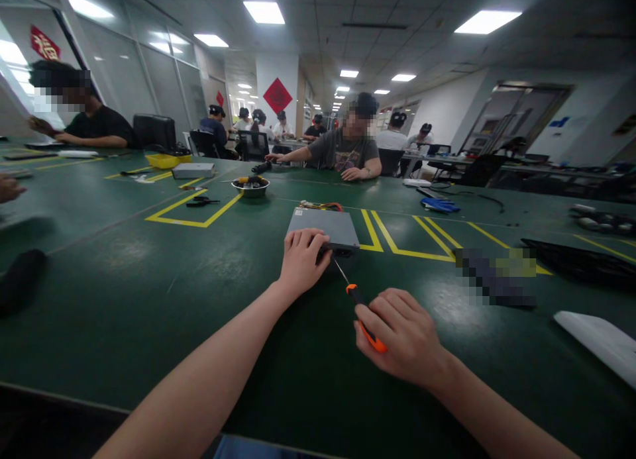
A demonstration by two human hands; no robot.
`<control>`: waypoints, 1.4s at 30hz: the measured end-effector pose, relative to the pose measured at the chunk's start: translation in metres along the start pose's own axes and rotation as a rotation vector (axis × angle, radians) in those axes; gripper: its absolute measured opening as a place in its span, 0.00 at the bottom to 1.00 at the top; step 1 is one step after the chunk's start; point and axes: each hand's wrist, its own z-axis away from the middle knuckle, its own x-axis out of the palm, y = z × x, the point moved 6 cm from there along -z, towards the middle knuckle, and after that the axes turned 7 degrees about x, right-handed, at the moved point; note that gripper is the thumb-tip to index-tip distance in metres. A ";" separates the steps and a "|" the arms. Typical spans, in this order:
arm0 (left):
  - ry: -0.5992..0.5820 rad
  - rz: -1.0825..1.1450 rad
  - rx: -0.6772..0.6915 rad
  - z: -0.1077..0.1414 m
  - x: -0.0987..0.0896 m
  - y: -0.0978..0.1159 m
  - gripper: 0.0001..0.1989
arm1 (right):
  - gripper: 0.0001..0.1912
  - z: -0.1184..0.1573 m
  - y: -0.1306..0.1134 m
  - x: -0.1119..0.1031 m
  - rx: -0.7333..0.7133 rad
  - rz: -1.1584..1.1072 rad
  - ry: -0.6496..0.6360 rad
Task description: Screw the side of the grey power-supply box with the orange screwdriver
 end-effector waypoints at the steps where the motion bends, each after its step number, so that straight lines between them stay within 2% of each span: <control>1: 0.001 0.001 -0.002 0.000 0.000 0.000 0.10 | 0.06 0.000 0.000 0.002 0.000 -0.001 -0.008; 11: 0.004 0.013 0.000 -0.001 -0.003 0.001 0.10 | 0.08 0.004 0.005 0.013 0.047 0.035 -0.073; 16: 0.005 0.007 -0.008 -0.001 -0.001 0.001 0.11 | 0.08 0.004 0.005 0.014 0.041 0.050 -0.071; 21: 0.007 0.003 -0.007 -0.001 -0.001 0.001 0.10 | 0.10 0.002 -0.002 0.012 -0.031 0.054 -0.090; 24: 0.007 0.003 -0.005 -0.001 -0.002 0.001 0.10 | 0.09 0.000 -0.002 0.014 0.014 0.043 -0.119; 28: 0.006 0.001 -0.008 0.000 -0.002 0.001 0.10 | 0.21 -0.002 -0.002 0.017 0.068 0.043 -0.101; 30: 0.005 0.003 -0.007 0.000 -0.001 0.001 0.10 | 0.18 -0.002 -0.003 0.016 0.066 0.036 -0.055; 32: 0.006 0.005 -0.009 0.000 -0.001 0.001 0.10 | 0.10 -0.001 -0.004 0.015 0.063 0.033 -0.018; 34: 0.009 0.007 -0.016 0.000 -0.001 0.001 0.10 | 0.07 0.000 -0.006 0.015 0.037 0.044 -0.016; 40: 0.015 0.020 -0.013 0.000 -0.002 0.001 0.09 | 0.09 -0.004 -0.011 0.012 0.003 0.053 -0.037; 42: 0.013 0.019 -0.009 0.000 -0.002 0.002 0.10 | 0.13 -0.005 -0.012 0.012 0.008 0.048 -0.034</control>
